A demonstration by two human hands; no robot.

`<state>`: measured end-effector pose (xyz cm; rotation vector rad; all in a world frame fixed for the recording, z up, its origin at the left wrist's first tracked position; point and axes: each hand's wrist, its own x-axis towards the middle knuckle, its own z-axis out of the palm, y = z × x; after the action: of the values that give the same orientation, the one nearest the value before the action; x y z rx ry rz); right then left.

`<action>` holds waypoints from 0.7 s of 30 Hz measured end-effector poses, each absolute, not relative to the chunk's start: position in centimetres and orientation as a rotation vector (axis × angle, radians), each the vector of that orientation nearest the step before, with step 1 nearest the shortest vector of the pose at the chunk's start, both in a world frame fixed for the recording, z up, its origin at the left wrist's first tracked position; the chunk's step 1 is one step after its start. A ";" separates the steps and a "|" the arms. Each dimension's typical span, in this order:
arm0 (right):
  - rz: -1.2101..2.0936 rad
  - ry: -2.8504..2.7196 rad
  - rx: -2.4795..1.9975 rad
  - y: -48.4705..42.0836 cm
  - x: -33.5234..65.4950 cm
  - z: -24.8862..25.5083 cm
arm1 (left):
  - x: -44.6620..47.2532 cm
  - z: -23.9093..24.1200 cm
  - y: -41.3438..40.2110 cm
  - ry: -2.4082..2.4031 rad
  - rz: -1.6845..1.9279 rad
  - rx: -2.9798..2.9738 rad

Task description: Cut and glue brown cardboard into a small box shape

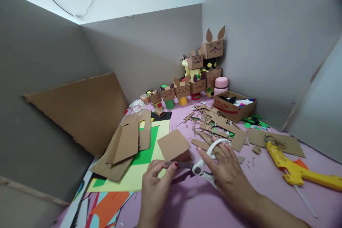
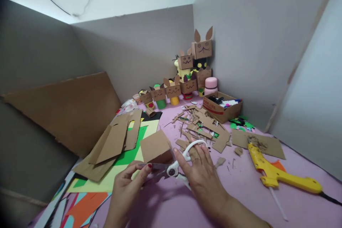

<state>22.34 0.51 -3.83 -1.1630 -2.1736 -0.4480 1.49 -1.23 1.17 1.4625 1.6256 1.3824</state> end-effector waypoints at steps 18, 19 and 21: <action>-0.420 -2.107 -1.246 0.8 22.7 -3.4 | 1.7 0.7 -1.4 1.623 1.371 1.785; -0.434 -2.111 -1.224 0.7 22.6 -3.4 | 1.8 0.7 -1.5 1.625 1.356 1.828; -0.462 -2.108 -1.191 0.6 22.5 -3.5 | 2.0 0.8 -1.5 1.612 1.289 1.905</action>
<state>22.45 0.63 -3.46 -1.1905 -2.1077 -0.4622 2.02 -1.54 0.78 1.9046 1.6120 1.2887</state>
